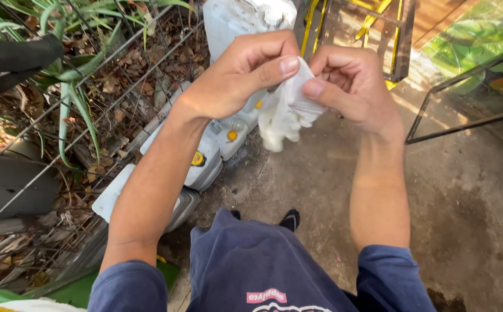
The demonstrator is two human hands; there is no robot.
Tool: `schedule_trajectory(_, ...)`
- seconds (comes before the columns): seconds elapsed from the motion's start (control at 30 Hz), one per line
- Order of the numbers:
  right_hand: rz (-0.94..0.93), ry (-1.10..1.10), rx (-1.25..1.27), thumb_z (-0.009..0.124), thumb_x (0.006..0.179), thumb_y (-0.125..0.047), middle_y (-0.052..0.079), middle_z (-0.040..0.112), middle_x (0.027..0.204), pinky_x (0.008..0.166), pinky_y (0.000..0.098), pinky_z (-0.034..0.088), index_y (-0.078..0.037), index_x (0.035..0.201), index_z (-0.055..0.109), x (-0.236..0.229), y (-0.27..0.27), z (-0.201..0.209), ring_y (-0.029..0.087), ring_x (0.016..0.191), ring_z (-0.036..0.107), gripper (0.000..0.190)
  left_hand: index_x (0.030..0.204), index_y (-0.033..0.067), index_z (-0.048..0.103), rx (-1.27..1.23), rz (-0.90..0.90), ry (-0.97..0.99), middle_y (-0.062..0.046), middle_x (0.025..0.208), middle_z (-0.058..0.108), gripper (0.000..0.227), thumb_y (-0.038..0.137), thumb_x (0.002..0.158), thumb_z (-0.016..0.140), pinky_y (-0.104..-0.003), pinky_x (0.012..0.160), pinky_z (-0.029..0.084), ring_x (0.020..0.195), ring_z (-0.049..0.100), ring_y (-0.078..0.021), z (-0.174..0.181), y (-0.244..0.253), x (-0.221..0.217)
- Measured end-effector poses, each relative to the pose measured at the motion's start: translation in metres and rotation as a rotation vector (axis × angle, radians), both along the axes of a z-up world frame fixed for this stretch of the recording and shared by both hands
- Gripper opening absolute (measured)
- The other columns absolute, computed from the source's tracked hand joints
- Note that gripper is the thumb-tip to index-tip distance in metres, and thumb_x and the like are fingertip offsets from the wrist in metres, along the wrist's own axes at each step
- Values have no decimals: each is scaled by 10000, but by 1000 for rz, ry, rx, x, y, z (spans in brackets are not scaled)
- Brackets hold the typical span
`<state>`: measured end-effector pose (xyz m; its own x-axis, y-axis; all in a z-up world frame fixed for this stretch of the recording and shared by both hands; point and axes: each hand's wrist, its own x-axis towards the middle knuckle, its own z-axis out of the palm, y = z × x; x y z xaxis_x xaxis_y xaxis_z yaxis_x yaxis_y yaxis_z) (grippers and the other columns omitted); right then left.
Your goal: Putting on a white latex glove.
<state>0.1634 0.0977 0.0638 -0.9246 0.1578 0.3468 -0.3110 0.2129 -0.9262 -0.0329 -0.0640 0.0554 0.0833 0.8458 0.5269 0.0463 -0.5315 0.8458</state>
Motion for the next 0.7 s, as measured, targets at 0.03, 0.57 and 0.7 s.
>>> schedule_trajectory(0.03, -7, -10, -10, 753, 1019, -133, 7, 653, 864, 661, 193, 461, -15, 1034, 658, 2, -1, 3, 32, 759, 590, 152, 1014, 18, 612, -10, -7, -10, 45, 935, 554, 304, 271, 1181, 594, -229, 758, 407, 849, 475, -29, -4, 2, 0)
schedule_trajectory(0.57, -50, 64, 66, 769, 1016, -309, -17, 607, 937, 738, 208, 452, -37, 1015, 621, 29, -6, -8, 48, 833, 548, 310, 970, 36, 659, -11, -6, 260, 37, 851, 537, 338, 310, 1154, 587, -263, 734, 413, 779, 470, -42, 13, 18, 16)
schedule_trajectory(0.7, -19, -215, 401, 751, 962, -356, -7, 710, 889, 726, 234, 498, -49, 1074, 745, 35, -4, -1, 47, 820, 604, 327, 1013, 52, 639, -133, -44, -45, 53, 893, 612, 318, 313, 1169, 546, -249, 782, 465, 826, 527, -31, -21, 23, 29)
